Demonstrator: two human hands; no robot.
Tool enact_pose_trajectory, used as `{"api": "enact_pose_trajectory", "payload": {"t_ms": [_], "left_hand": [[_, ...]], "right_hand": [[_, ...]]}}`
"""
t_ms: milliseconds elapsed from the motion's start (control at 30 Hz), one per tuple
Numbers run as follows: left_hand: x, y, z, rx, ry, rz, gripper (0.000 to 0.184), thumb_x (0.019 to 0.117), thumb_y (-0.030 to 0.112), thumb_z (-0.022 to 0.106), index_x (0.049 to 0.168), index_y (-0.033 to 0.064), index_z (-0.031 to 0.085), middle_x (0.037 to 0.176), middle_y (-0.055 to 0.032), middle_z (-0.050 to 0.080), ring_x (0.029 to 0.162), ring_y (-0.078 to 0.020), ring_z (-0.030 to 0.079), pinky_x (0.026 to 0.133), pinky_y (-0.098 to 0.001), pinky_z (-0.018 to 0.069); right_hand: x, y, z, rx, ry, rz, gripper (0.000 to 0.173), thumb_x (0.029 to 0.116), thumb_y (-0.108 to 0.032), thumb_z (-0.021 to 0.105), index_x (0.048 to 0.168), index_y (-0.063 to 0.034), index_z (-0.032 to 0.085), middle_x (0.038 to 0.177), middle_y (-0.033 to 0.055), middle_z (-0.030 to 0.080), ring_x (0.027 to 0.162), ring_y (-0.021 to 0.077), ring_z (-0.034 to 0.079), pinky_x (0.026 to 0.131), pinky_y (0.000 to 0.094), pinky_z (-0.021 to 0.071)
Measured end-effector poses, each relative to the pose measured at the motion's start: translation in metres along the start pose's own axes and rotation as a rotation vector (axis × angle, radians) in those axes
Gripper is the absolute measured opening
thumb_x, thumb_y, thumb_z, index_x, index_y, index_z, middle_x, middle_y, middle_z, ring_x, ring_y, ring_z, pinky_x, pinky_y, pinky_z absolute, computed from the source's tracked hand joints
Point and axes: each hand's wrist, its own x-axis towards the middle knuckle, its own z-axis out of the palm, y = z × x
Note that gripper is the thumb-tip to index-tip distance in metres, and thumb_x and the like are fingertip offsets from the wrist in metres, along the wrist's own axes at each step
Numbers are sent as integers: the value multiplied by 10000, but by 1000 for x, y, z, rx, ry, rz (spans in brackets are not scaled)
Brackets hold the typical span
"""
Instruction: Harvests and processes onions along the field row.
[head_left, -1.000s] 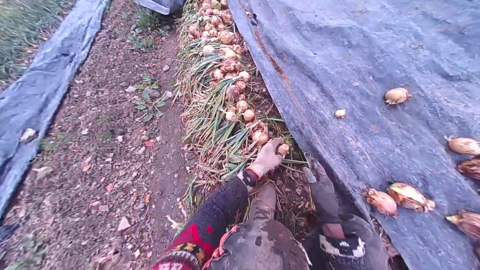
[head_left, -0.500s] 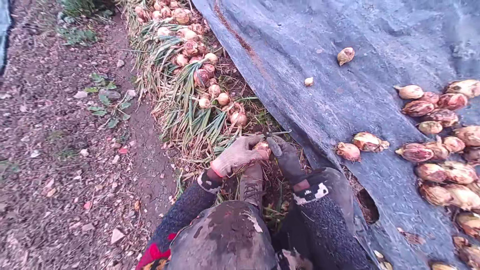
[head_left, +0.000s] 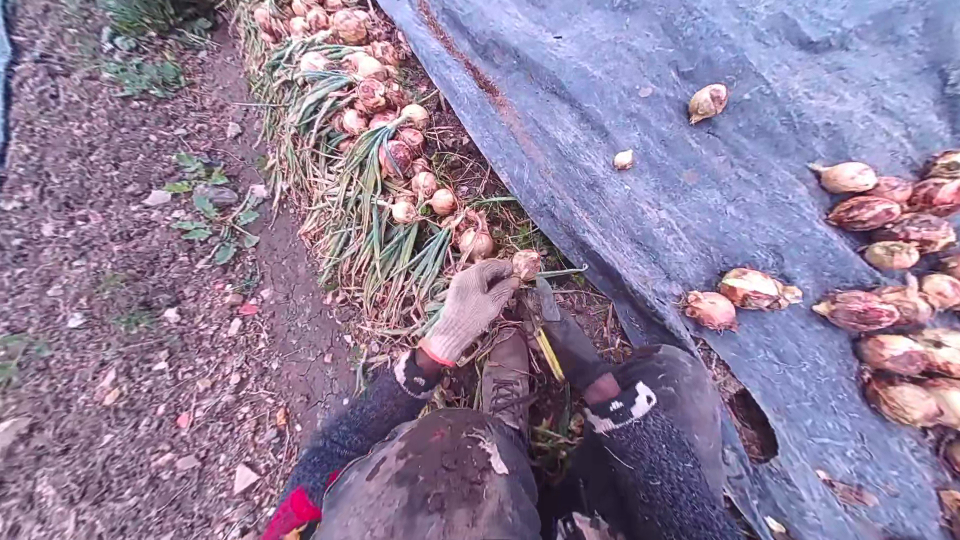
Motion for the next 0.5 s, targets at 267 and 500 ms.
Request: {"api": "enact_pose_trajectory", "payload": {"t_ms": [267, 500], "left_hand": [[36, 23, 27, 134, -15, 399, 184, 997, 168, 611, 1059, 96, 769, 1084, -29, 743, 1046, -110, 690, 959, -317, 568], [68, -15, -3, 743, 153, -102, 465, 852, 538, 696, 1197, 227, 722, 1515, -211, 482, 1441, -463, 374, 1115, -688, 339]], "right_hand": [[0, -26, -32, 899, -152, 146, 770, 985, -753, 166, 966, -139, 628, 593, 16, 525, 429, 125, 514, 376, 282, 469], [-48, -80, -80, 623, 341, -994, 626, 1002, -593, 505, 1413, -122, 483, 859, 58, 679, 604, 193, 641, 498, 350, 572]]}}
